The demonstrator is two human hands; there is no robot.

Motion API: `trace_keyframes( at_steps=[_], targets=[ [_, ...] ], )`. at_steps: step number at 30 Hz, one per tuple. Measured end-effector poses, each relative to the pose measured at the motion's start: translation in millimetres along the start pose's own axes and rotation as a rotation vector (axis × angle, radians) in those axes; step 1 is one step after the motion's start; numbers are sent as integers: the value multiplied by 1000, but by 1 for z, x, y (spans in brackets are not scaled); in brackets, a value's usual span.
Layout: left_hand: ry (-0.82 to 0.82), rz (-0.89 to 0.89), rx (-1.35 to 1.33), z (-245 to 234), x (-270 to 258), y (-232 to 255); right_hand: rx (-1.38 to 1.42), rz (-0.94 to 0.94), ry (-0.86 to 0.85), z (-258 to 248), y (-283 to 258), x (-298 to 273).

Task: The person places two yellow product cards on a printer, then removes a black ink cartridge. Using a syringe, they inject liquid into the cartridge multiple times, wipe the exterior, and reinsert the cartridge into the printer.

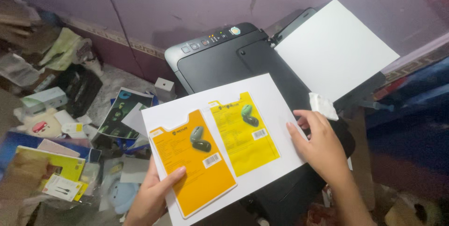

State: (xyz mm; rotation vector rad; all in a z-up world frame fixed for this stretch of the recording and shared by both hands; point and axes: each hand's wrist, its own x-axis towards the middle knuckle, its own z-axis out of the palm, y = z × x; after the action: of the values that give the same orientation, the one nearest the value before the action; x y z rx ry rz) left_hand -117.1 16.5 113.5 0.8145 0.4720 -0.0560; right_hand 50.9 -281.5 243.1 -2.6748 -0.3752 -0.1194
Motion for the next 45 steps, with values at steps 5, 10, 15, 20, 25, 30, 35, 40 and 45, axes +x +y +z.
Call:
trace_keyframes(
  at_steps=[5, 10, 15, 20, 25, 30, 35, 40, 45],
  targets=[
    [-57, 83, 51, -6, 14, 9, 253, 129, -94, 11, 20, 0],
    [-103, 145, 132, -4, 32, 29, 303, 62, -128, 7, 28, 11],
    [-148, 224, 185, 7, 71, 81, 315, -49, 20, 1, 27, 1],
    [-207, 265, 396, 26, 99, 120, 381, -25, 85, -5, 34, -15],
    [-161, 271, 881, 39, 137, 172, 402, 38, 114, -9, 46, -27],
    [-188, 553, 1302, 62, 172, 196, 188, 41, 269, -8, 60, -32],
    [-148, 652, 1548, 86, 207, 203, -153, -79, 416, 3, 73, -19],
    [-101, 726, 1774, 95, 239, 190, -34, -170, 421, 5, 78, -7],
    [-141, 831, 1548, 82, 238, 183, -184, -113, 354, -2, 83, 7]
  ],
)
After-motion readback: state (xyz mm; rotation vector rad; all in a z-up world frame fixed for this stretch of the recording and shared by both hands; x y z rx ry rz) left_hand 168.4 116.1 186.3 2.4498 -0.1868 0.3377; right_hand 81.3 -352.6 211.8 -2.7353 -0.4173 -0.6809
